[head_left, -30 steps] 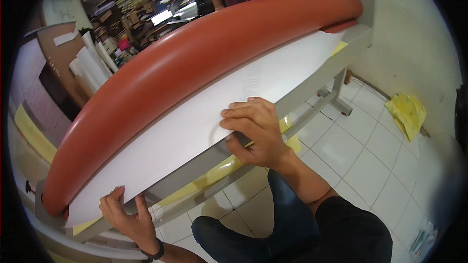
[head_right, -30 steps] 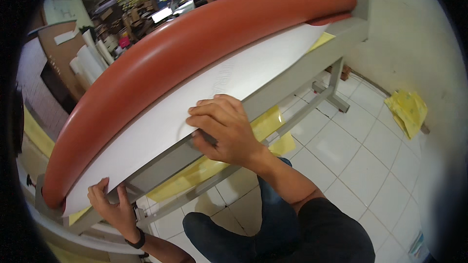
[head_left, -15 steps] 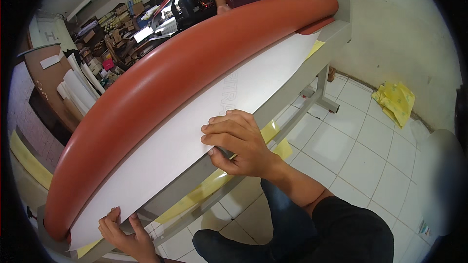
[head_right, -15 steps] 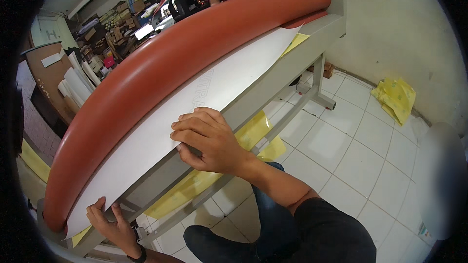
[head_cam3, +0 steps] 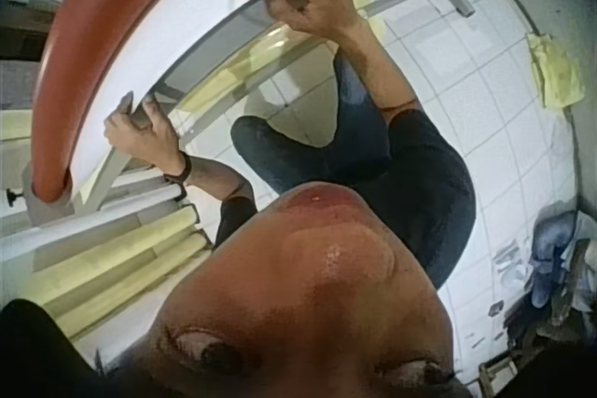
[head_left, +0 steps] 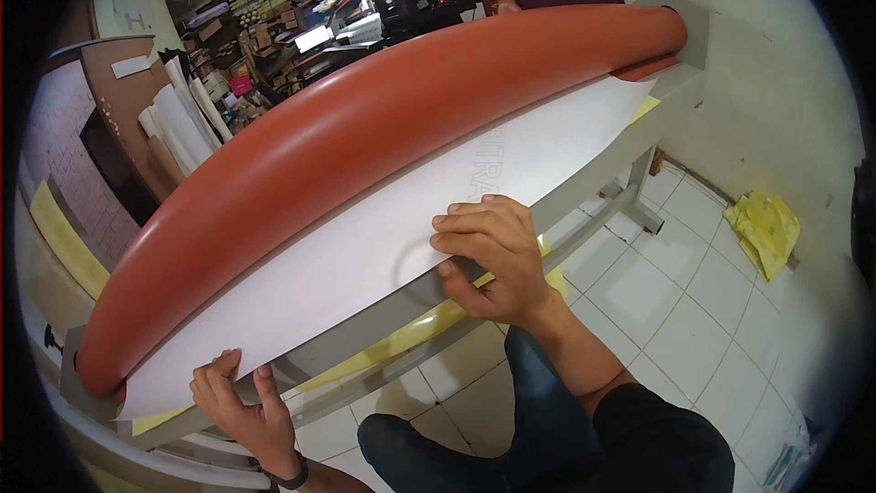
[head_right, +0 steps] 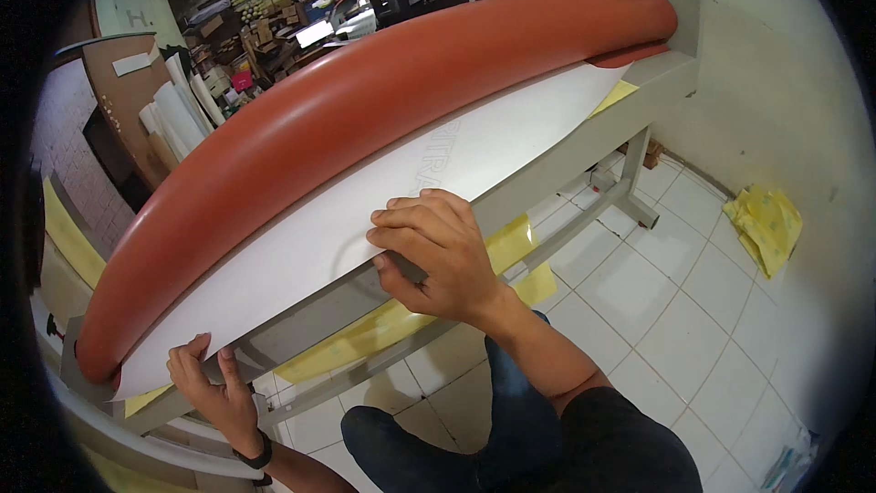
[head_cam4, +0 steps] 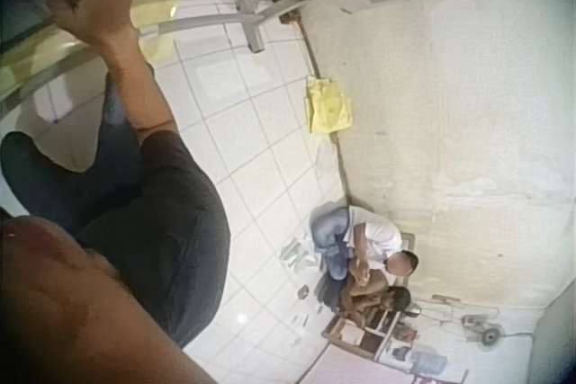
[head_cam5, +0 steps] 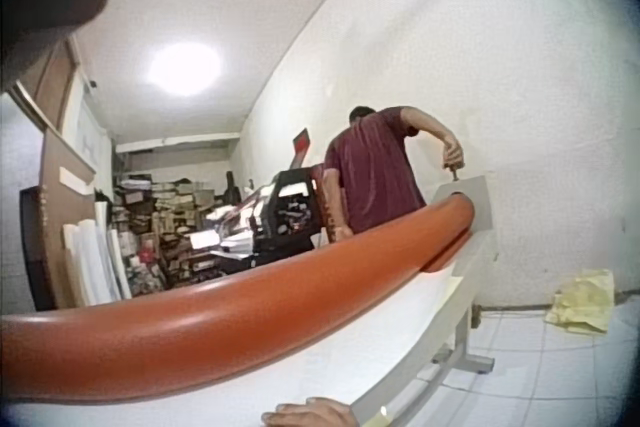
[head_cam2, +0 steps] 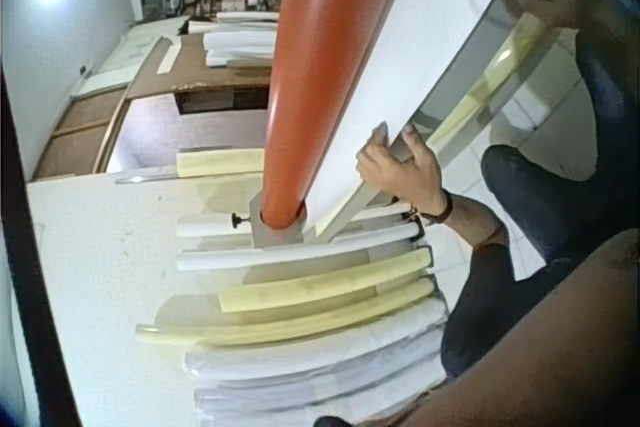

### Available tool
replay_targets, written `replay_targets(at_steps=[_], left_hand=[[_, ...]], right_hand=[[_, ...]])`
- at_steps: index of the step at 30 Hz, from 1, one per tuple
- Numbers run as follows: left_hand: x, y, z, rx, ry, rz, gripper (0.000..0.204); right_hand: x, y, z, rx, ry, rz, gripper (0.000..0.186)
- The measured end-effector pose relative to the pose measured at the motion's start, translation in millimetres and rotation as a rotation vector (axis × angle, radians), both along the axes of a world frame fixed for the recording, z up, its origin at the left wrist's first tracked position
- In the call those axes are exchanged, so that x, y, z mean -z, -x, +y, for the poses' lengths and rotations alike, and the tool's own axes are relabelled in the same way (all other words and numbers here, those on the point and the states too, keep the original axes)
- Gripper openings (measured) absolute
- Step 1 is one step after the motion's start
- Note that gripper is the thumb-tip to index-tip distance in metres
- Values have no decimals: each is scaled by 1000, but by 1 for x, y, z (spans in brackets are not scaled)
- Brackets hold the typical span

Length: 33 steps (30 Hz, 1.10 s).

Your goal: The recorder is laminating a large printed poster using a manual cold-roll laminator with the help of another person.

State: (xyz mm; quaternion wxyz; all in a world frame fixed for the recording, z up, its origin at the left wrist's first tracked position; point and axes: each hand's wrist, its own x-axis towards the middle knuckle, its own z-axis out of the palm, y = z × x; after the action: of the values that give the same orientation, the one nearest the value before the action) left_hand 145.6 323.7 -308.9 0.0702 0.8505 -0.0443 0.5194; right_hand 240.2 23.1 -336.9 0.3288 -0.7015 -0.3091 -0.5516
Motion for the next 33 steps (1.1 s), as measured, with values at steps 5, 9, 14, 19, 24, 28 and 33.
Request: replay_targets(at_steps=[5,9,14,19,24,28,33], left_hand=[[-6,5,-6,-1,-24,-9,25],[-12,7,-6,-6,-26,-4,26],[-26,8,-2,50,-61,86,17],[-56,9,11,165,-54,253,10],[-93,2,41,208,-258,83,10],[-131,-26,33,152,-368,34,13],[-139,-61,70,335,-280,41,21]], right_hand=[[-4,3,0,11,0,7,16],[-10,6,-3,-7,6,16,14],[-31,15,-11,-21,110,61,8],[-65,16,-27,-57,330,189,4],[-113,-10,-15,-42,363,31,6],[-141,-54,-19,70,426,-205,12],[-143,-74,-3,13,423,-194,15]])
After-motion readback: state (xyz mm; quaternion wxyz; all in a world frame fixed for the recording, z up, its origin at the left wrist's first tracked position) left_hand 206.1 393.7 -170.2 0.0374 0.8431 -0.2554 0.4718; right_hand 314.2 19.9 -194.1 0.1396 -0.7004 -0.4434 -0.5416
